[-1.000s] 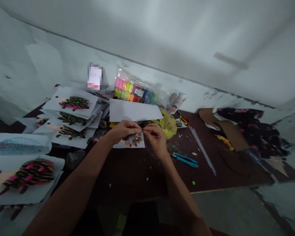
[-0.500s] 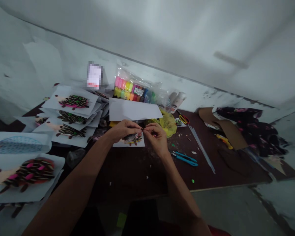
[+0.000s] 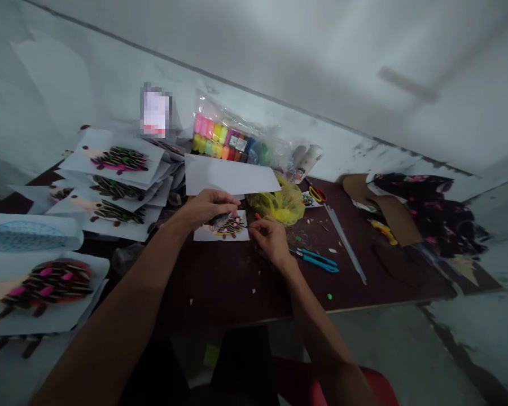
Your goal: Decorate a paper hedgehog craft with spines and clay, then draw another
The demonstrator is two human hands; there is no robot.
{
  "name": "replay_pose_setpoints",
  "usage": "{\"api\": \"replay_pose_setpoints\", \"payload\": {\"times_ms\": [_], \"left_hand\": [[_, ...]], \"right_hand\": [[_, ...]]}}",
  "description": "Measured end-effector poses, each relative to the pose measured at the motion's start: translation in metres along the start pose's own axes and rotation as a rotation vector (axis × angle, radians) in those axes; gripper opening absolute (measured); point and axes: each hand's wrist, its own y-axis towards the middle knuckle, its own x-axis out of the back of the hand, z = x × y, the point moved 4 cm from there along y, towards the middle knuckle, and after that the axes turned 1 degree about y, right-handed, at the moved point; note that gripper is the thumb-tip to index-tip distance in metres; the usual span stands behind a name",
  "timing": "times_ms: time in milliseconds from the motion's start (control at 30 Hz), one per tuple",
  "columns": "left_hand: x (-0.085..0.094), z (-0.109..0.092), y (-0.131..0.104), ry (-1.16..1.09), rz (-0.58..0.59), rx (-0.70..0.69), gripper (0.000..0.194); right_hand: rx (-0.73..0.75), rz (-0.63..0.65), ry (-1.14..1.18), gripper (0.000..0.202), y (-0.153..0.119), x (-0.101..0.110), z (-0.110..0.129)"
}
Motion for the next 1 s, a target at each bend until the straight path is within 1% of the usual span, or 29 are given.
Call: {"api": "replay_pose_setpoints", "payload": {"times_ms": [200,333,633,867,1000], "left_hand": [[0.001,-0.001,0.002,0.013,0.003,0.010,0.019],[0.000,-0.001,0.003,0.012,0.011,-0.007,0.019],[-0.001,-0.004,0.001,0.033,0.016,-0.039,0.023],[-0.001,-0.007,-0.001,0.030,0.010,-0.022,0.015],[-0.001,-0.006,-0.001,0.044,0.021,-0.029,0.016]], "right_hand": [[-0.065,0.064,-0.099,0.011,-0.001,-0.005,-0.002],[-0.081,0.067,-0.121,0.011,-0.001,-0.008,-0.005],[-0.038,0.091,-0.114,0.011,0.002,-0.012,-0.005],[-0.086,0.117,-0.177,0.012,0.002,-0.014,-0.006],[-0.088,0.138,-0.197,0.013,0.001,-0.014,-0.006]]}}
